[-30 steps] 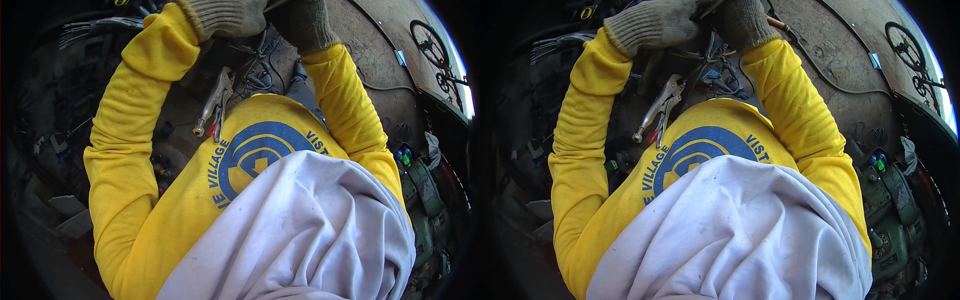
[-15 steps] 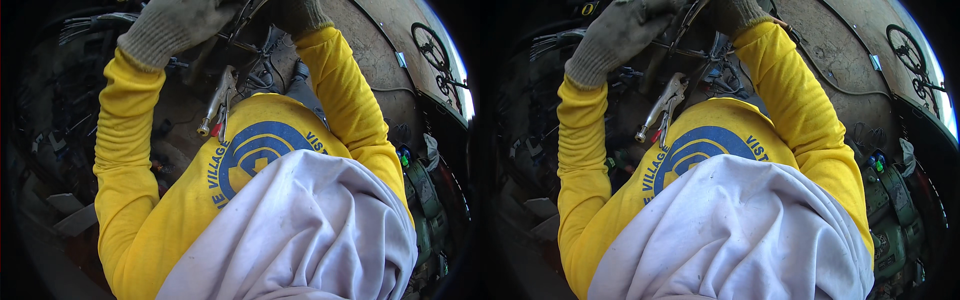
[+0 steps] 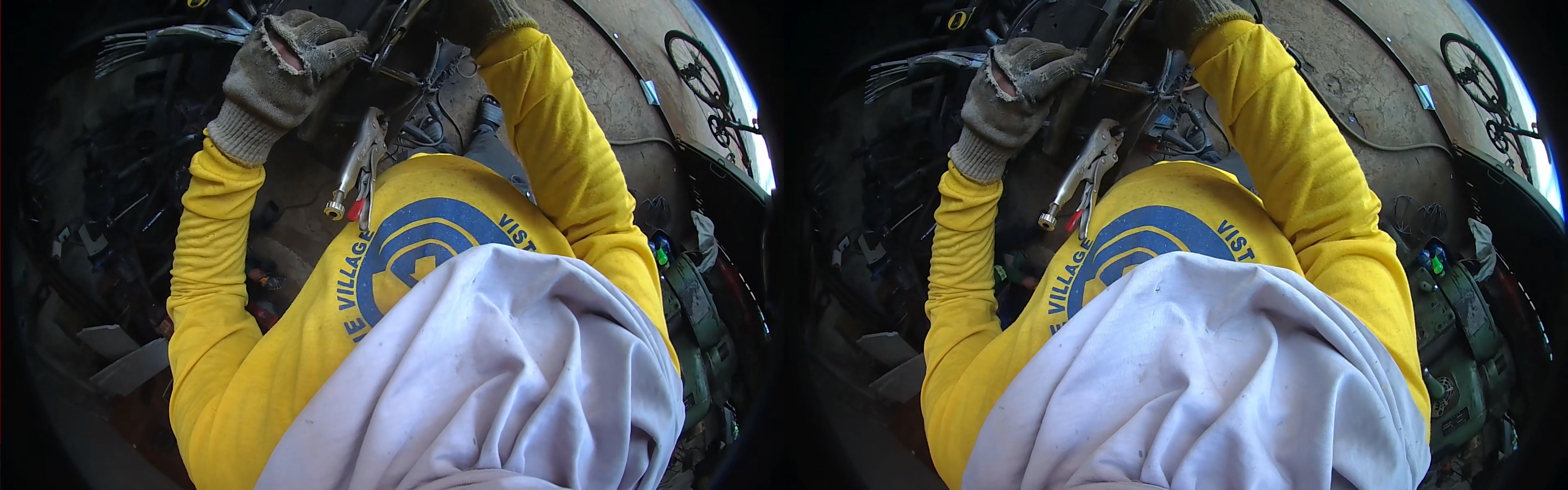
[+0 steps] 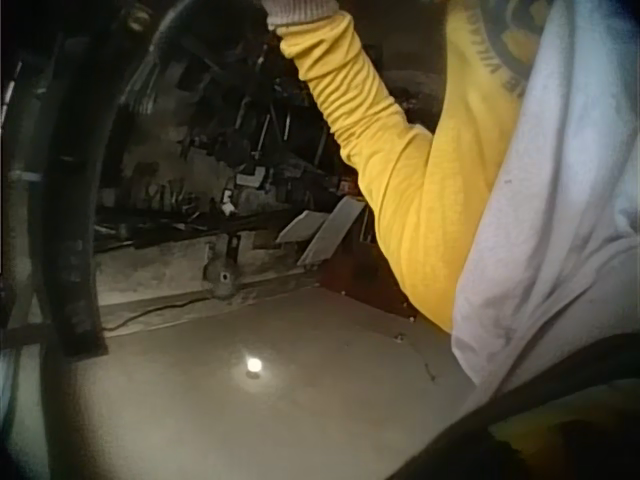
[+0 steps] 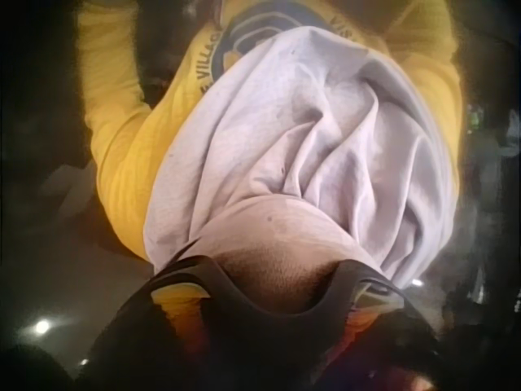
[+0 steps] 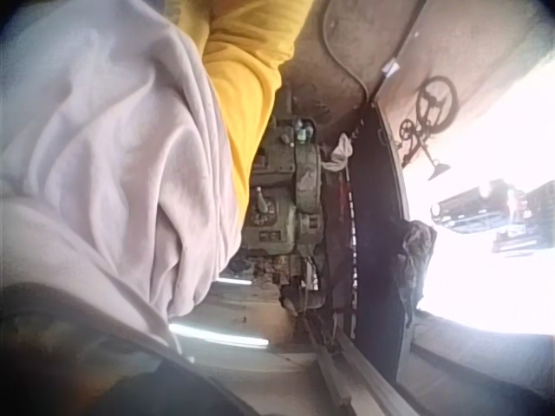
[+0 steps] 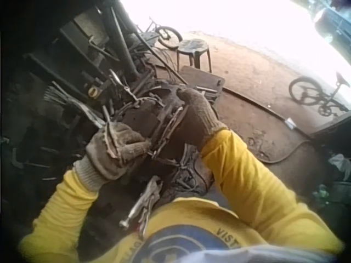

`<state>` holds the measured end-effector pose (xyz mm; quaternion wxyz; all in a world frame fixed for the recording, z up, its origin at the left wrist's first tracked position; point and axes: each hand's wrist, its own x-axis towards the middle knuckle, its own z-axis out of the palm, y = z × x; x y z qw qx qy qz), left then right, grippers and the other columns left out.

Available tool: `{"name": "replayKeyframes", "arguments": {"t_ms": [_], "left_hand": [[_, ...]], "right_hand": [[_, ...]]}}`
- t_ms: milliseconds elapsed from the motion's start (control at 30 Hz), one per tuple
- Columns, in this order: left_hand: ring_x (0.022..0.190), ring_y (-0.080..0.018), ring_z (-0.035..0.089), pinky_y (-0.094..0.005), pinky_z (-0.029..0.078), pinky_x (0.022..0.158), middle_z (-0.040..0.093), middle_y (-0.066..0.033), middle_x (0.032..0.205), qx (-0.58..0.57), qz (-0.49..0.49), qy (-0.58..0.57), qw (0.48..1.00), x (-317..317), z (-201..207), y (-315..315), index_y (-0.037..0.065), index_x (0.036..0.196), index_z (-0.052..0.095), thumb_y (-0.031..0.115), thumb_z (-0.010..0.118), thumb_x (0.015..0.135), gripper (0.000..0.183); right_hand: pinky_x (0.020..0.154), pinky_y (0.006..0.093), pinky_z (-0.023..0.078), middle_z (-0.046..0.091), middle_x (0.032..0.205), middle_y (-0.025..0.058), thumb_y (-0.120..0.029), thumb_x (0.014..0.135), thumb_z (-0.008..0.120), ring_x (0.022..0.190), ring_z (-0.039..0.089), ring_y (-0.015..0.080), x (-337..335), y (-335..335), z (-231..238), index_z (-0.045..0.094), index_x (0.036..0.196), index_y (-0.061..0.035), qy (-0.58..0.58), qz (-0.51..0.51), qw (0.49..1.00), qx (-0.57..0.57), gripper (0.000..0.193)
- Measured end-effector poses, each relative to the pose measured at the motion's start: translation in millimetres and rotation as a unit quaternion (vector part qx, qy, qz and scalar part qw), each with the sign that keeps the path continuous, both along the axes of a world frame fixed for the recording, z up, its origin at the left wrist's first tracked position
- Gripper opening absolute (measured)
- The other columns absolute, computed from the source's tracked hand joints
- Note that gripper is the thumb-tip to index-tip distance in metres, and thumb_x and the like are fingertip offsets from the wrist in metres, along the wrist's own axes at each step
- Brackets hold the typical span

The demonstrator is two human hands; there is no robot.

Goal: The person works on a metal frame, using a hammer and a rod to straighten and align components while a locking plier holds parts in place.

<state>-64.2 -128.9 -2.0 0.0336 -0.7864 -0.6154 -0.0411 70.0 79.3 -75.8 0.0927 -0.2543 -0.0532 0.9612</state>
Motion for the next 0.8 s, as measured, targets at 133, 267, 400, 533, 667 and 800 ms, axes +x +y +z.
{"name": "replayKeyframes", "arguments": {"t_ms": [133, 267, 400, 533, 667, 800], "left_hand": [[0.1, -0.0278, 0.069, -0.0405, 0.056, 0.087, 0.073, -0.0054, 0.105, 0.052, -0.029, 0.001, 0.998, 3, 1, 5, 0.014, 0.116, 0.076, 0.018, 0.075, 0.086, 0.03], [0.107, -0.0285, 0.067, -0.0411, 0.055, 0.094, 0.072, -0.005, 0.113, 0.02, -0.01, -0.014, 1.0, 1, -1, 5, 0.015, 0.118, 0.074, 0.01, 0.074, 0.08, 0.039], [0.114, -0.0287, 0.066, -0.042, 0.053, 0.099, 0.071, -0.0052, 0.121, 0.011, -0.038, -0.039, 0.998, -7, -2, 5, 0.016, 0.121, 0.073, 0.002, 0.072, 0.073, 0.05], [0.116, -0.0289, 0.065, -0.0423, 0.053, 0.099, 0.071, -0.0055, 0.12, -0.011, -0.029, -0.066, 0.997, -10, -2, 2, 0.015, 0.121, 0.073, 0.002, 0.072, 0.074, 0.049], [0.114, -0.0303, 0.066, -0.0426, 0.053, 0.1, 0.071, -0.005, 0.12, 0.012, -0.047, -0.057, 0.997, -6, -3, 5, 0.015, 0.119, 0.073, 0.002, 0.072, 0.074, 0.047], [0.113, -0.0312, 0.066, -0.0426, 0.054, 0.098, 0.072, -0.0043, 0.118, 0.024, -0.033, -0.042, 0.998, -5, -7, 2, 0.015, 0.115, 0.073, 0.005, 0.075, 0.072, 0.044]], "right_hand": [[0.079, 0.0486, 0.053, 0.06, 0.087, 0.0093, -0.033, 0.095, 0.061, 0.082, 0.061, 0.0295, 0, -1, -7, 0.059, 0.104, -0.0106, -0.014, -0.022, 0.999, 0.035, 0.024], [0.083, 0.0475, 0.053, 0.061, 0.089, 0.0095, -0.033, 0.094, 0.063, 0.086, 0.062, 0.029, 2, 3, -20, 0.059, 0.106, -0.0098, -0.021, -0.037, 0.998, 0.042, 0.027], [0.084, 0.0465, 0.054, 0.064, 0.092, 0.0104, -0.034, 0.092, 0.065, 0.088, 0.064, 0.0288, 2, 5, -19, 0.061, 0.11, -0.0072, 0.0, -0.018, 0.997, 0.08, 0.032], [0.085, 0.0456, 0.055, 0.067, 0.095, 0.0113, -0.034, 0.089, 0.067, 0.09, 0.066, 0.0285, 5, 9, -29, 0.063, 0.113, -0.0046, 0.018, 0.026, 0.937, 0.347, 0.038], [0.083, 0.0461, 0.057, 0.07, 0.097, 0.0131, -0.031, 0.094, 0.061, 0.088, 0.069, 0.0298, 21, 27, -34, 0.064, 0.116, -0.0027, 0.194, 0.074, 0.972, 0.115, 0.037], [0.086, 0.0478, 0.058, 0.071, 0.103, 0.0154, -0.026, 0.097, 0.05, 0.095, 0.07, 0.0316, 22, 34, -53, 0.065, 0.117, -0.0034, 0.266, 0.071, 0.956, 0.106, 0.034]]}}
